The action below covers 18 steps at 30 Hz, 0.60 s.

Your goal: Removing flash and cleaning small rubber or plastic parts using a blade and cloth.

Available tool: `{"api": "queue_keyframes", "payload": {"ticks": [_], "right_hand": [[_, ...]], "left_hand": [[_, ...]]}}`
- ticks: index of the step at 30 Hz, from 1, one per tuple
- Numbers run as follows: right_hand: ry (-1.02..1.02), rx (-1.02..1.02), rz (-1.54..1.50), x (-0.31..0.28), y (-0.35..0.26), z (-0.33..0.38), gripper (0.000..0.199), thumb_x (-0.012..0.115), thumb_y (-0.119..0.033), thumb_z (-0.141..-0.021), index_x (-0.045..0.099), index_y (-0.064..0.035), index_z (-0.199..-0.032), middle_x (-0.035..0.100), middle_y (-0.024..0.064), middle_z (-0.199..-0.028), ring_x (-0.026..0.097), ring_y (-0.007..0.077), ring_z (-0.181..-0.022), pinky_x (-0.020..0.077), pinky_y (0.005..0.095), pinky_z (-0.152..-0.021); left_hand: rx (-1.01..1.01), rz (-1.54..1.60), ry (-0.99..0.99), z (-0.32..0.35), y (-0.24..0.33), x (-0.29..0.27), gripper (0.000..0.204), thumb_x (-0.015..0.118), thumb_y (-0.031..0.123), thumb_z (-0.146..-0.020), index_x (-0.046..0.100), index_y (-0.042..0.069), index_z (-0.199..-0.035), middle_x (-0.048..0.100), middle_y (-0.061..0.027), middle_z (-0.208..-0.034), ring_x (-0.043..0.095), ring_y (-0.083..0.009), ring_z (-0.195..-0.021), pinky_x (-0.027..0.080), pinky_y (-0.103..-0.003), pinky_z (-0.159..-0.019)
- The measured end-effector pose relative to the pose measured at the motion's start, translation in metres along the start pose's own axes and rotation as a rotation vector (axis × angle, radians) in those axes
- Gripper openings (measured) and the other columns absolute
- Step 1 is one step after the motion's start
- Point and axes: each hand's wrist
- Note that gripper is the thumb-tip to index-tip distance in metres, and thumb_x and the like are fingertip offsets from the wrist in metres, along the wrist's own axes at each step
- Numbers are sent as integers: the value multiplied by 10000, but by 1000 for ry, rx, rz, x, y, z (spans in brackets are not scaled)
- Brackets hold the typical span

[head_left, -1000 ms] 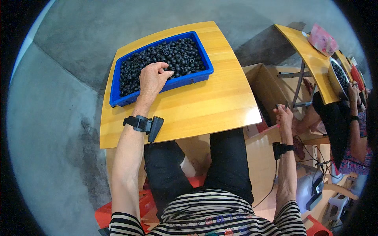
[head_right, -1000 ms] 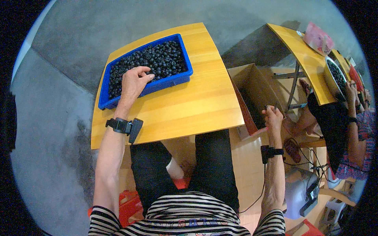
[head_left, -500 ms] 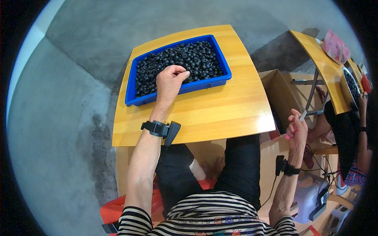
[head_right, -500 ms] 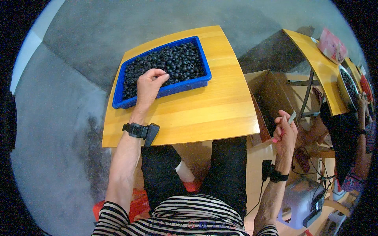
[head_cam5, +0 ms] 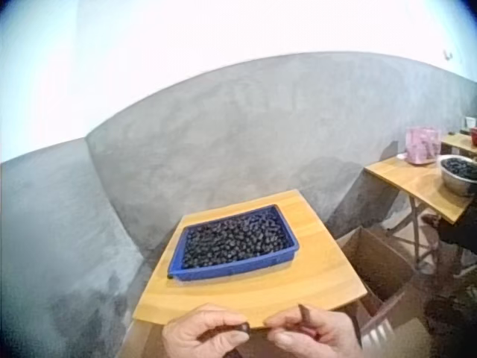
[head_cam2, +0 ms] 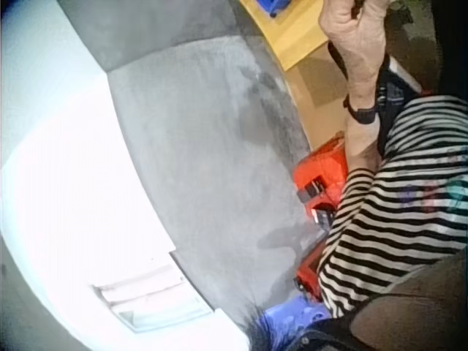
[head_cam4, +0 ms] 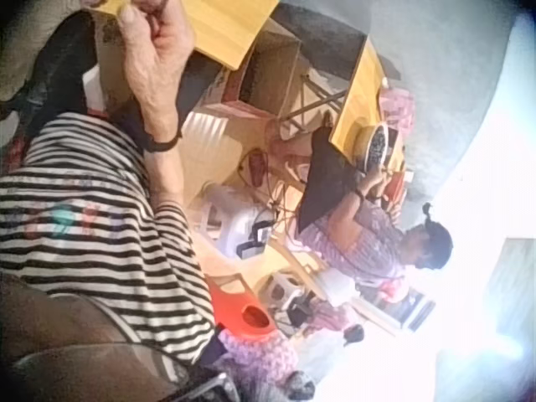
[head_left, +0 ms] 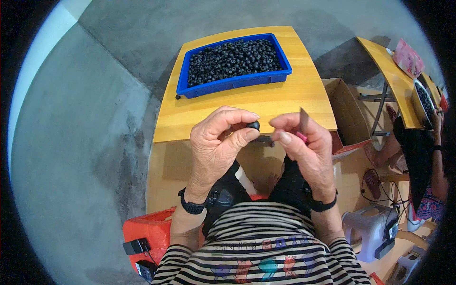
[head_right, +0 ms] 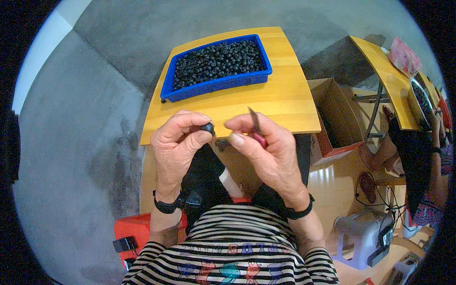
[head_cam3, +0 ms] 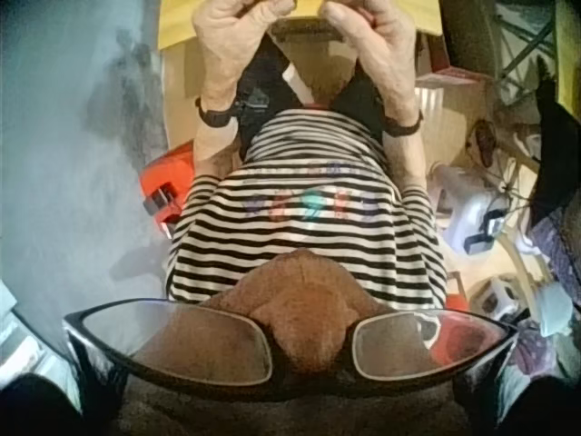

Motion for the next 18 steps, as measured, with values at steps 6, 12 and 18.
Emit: {"api": "queue_keyframes", "payload": {"ticks": [6,12,18], "right_hand": [[-159,-255,157,23,-9,4,185,621,-66,-811,616,10,-980,520,3,-739,485,67,-656,400,195,-595],[-178,-249,-177,31,-12,20,188,629,-29,-797,614,32,-975,523,45,-772,561,108,-642,436,205,-577],[-125,-456,45,22,-11,22,196,658,12,-762,607,47,-948,556,67,-823,596,113,-623,450,195,-523]], "left_hand": [[-95,286,-73,21,28,-4,518,681,-35,-741,469,8,-1211,621,-70,-858,605,-103,-778,509,-209,-690],[-226,578,-152,30,36,-2,479,671,-9,-760,468,-8,-1194,622,-99,-905,622,-145,-753,526,-234,-682],[-315,651,-153,47,27,6,290,657,58,-795,571,-21,-1061,624,-105,-915,625,-152,-746,528,-242,-677]]}}
Point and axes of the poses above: each hand's wrist, its own z-axis away from the middle knuckle, its own x-axis out of the palm, y = z × x
